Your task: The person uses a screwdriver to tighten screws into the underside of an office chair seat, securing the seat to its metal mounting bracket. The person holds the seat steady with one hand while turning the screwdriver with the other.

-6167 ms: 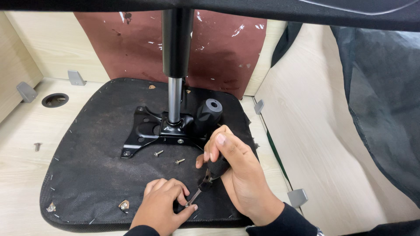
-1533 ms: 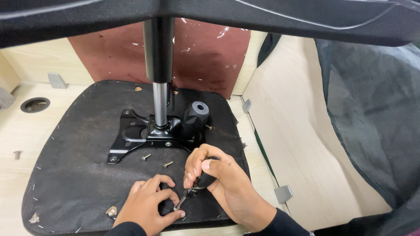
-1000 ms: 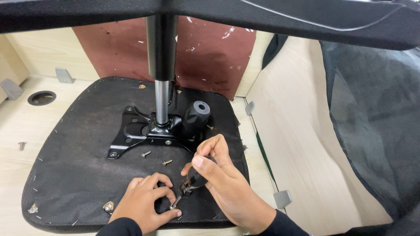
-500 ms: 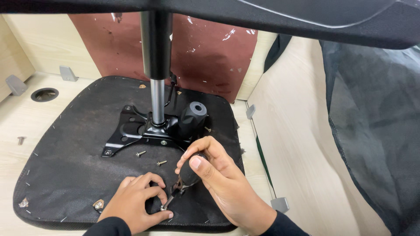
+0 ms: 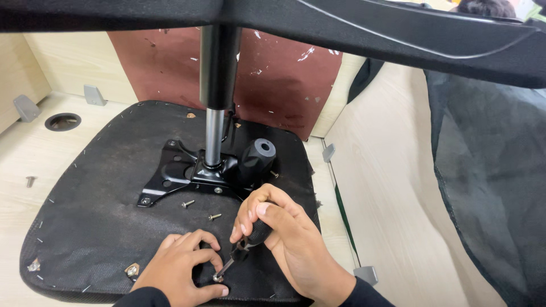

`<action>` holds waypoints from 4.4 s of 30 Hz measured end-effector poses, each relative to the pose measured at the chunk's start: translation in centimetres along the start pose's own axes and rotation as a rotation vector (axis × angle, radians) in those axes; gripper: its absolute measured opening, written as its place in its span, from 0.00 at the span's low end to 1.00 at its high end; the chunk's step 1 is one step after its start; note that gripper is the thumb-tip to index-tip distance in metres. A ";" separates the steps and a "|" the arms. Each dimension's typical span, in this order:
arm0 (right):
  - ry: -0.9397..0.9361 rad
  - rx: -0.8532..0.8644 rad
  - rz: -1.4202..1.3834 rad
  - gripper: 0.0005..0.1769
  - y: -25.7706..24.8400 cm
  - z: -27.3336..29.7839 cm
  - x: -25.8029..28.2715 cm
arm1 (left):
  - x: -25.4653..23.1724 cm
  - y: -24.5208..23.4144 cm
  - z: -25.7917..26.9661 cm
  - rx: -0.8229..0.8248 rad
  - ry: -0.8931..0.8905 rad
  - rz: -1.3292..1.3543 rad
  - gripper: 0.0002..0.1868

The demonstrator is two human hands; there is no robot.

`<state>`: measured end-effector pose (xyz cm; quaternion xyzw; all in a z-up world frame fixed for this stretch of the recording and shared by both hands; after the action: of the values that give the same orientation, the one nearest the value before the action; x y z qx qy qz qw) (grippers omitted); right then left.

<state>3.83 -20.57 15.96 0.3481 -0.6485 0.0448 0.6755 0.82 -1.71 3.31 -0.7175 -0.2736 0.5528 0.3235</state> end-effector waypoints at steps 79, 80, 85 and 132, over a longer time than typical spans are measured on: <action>-0.218 -0.098 -0.021 0.14 1.2 -1.9 -2.7 | 6.3 3.8 -0.7 0.024 0.235 0.180 0.19; -0.215 -0.100 -0.017 0.14 1.2 -1.9 -2.7 | 6.2 3.6 -0.8 0.027 0.242 0.183 0.19; -0.196 -0.114 0.009 0.17 1.3 -1.6 -2.8 | 5.0 2.3 -0.5 0.029 0.188 0.158 0.18; -0.161 -0.105 -0.028 0.12 1.0 -0.5 -2.2 | 0.5 -0.3 -0.4 0.010 0.080 0.064 0.16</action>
<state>3.40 -18.73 14.40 0.3240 -0.6971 -0.0268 0.6391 1.28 -1.17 3.26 -0.7459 -0.2343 0.5351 0.3199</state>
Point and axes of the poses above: each hand's wrist, its own z-axis away from the middle knuckle, its own y-axis out of the palm, x = y × z, the point moved 2 cm from there along -z, towards the middle knuckle, and after that the axes turned 7 degrees about -x, right-handed, at the moved point
